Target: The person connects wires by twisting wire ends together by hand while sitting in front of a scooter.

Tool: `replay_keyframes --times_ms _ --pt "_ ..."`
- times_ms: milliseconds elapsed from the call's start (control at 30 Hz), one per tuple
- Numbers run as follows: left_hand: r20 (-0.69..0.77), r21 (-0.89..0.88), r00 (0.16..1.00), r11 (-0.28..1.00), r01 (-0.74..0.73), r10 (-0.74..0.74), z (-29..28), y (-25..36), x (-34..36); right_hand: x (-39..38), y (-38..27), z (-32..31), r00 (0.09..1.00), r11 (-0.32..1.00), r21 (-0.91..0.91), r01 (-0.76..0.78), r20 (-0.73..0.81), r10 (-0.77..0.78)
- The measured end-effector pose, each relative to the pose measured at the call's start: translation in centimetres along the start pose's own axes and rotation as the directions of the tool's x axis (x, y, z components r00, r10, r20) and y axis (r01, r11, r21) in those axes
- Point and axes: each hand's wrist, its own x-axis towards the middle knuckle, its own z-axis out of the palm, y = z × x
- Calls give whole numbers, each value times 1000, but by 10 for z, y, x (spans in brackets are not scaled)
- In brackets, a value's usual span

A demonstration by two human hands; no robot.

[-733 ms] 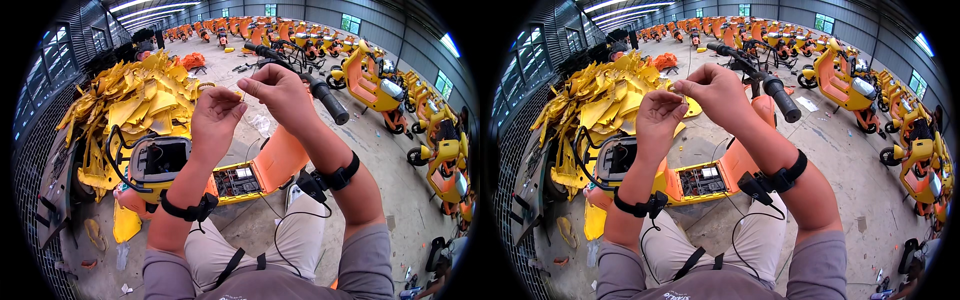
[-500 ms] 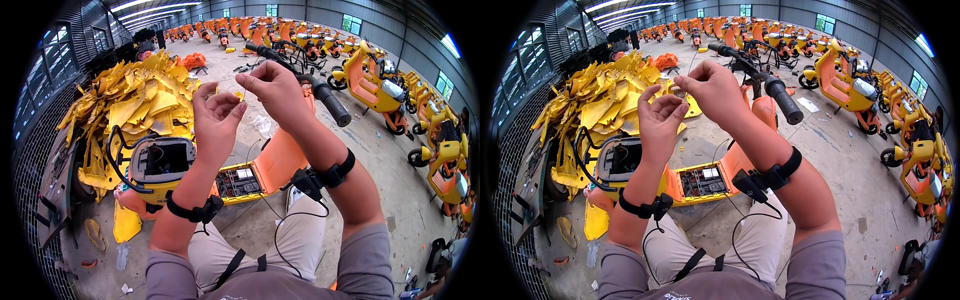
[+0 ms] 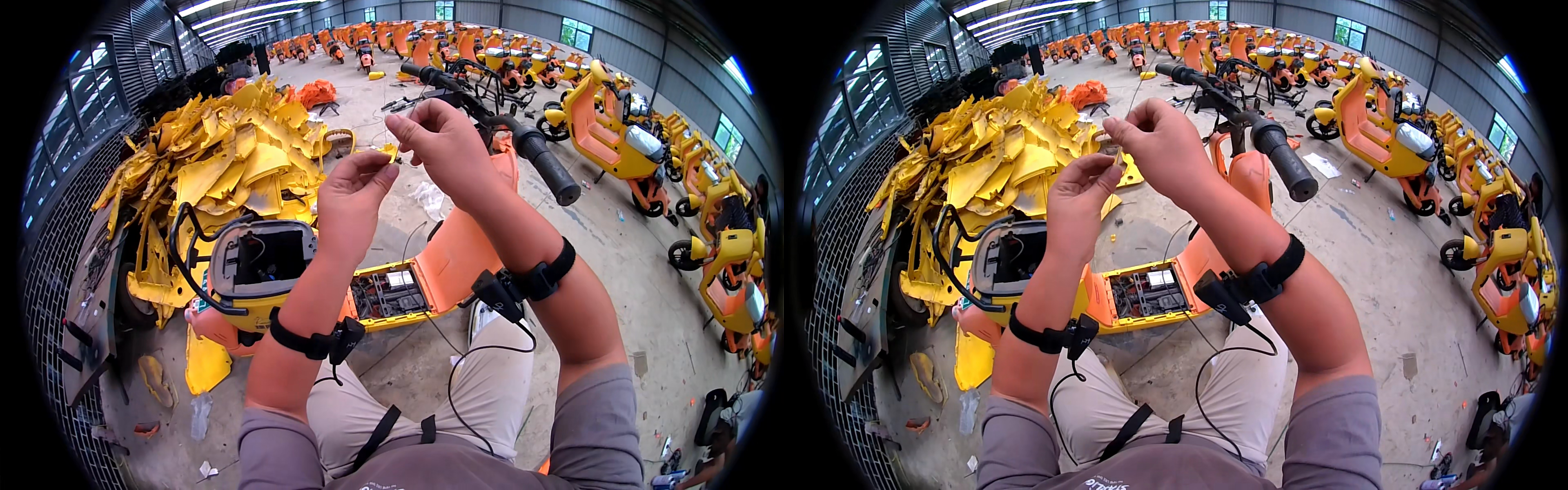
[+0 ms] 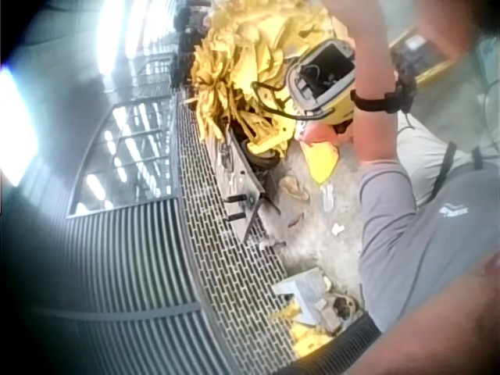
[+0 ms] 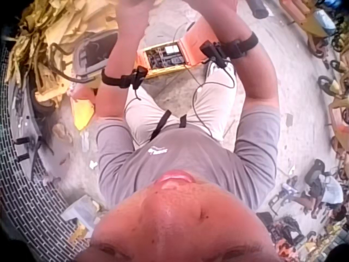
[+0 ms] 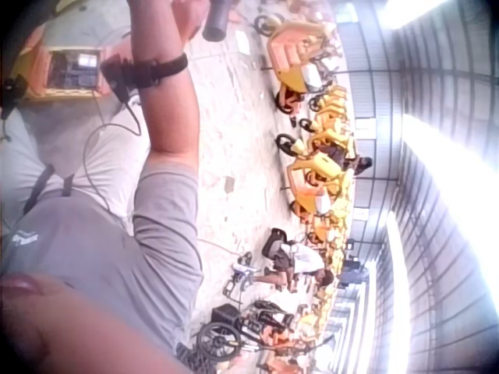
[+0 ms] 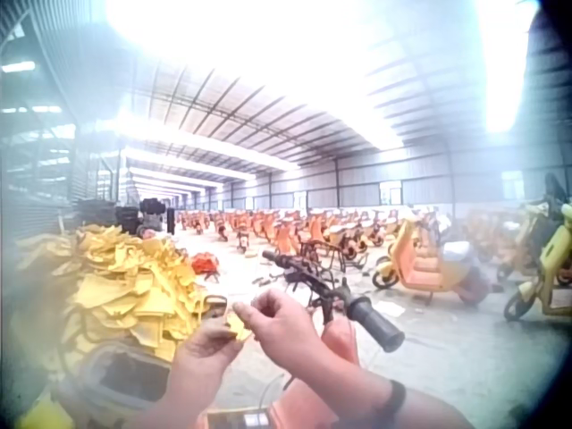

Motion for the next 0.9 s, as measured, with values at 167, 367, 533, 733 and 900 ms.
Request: replay_keyframes --times_ms 167,367,533,733,900 --pt "21 -123 995 987 100 -99 -4 0 -1 -4 4 -6 986 985 165 -44 169 16" --pt "22 -167 989 975 150 -148 -5 -4 -1 -10 16 -13 961 997 66 -32 277 13" --pt "41 -99 994 989 106 -103 -5 -7 -1 -10 22 -7 983 994 -105 -11 181 30" --pt "60 -104 993 989 106 -100 -3 -1 1 -9 11 -4 994 987 -136 82 86 -71" --pt "115 -130 990 987 92 -77 -1 3 10 -3 0 -10 995 986 -149 80 72 -70"
